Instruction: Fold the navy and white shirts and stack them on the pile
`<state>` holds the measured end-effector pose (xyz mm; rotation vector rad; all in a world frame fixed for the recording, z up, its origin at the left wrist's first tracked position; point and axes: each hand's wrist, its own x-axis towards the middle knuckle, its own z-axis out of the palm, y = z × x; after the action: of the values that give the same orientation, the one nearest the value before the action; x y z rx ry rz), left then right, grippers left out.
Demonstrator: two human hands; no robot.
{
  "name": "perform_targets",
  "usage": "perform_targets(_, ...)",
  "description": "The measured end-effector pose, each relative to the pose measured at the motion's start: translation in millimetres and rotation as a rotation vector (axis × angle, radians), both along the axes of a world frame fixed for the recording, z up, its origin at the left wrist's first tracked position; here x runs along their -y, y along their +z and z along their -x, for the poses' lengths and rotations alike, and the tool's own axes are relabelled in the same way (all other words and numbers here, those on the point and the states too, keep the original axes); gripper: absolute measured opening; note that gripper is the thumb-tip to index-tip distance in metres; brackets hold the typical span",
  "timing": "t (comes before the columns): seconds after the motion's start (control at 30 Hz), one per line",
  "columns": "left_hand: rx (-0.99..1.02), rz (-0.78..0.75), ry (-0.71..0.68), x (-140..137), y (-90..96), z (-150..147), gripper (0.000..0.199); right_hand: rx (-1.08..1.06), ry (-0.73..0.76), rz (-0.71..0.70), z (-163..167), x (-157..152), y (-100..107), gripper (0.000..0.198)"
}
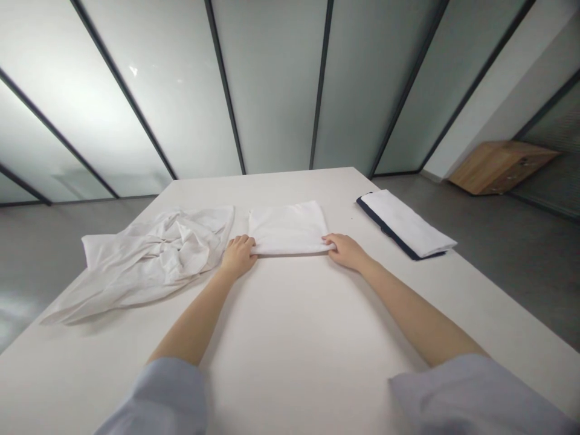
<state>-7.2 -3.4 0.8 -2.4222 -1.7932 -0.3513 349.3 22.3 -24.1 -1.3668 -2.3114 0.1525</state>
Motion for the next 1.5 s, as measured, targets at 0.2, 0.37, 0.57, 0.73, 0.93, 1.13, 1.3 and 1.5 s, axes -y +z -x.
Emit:
perform_targets(0.2, 0.150, 0.050, -0.034, -1, -0.7, 4, 0.038, -0.023, 0.066, -0.053, 4, -4, 1, 0.037)
perform_targets(0.37, 0.345, 0.024, 0.080, -4, -7.6, 7, 0.055, -0.037, 0.103, -0.080, 2, -3, -3, 0.041)
perform_targets(0.57, 0.389, 0.159, 0.218, -5, -2.0, 9, 0.019, -0.041, 0.109, -0.093, -1, -5, -6, 0.041)
perform_targets(0.73, 0.398, -0.014, 0.150, -2, 1.1, 7, 0.014, -0.047, 0.107, -0.086, -1, -6, -7, 0.041)
perform_targets(0.93, 0.472, -0.047, 0.193, -5, -2.6, 9, 0.011, -0.044, 0.103, -0.081, -2, -5, -7, 0.040)
perform_targets(1.13, 0.970, 0.033, 0.144, -14, -8.2, 14, 0.019, -0.064, 0.101, -0.074, -2, -5, -7, 0.041)
perform_targets(1.3, 1.431, 0.227, 0.086, -18, -8.4, 17, 0.026, -0.085, 0.076, -0.069, -2, -6, -8, 0.040)
perform_targets(1.5, 1.527, 0.368, 0.040, -18, -11.5, 23, 0.029, -0.164, 0.052, -0.057, -4, -7, -9, 0.039)
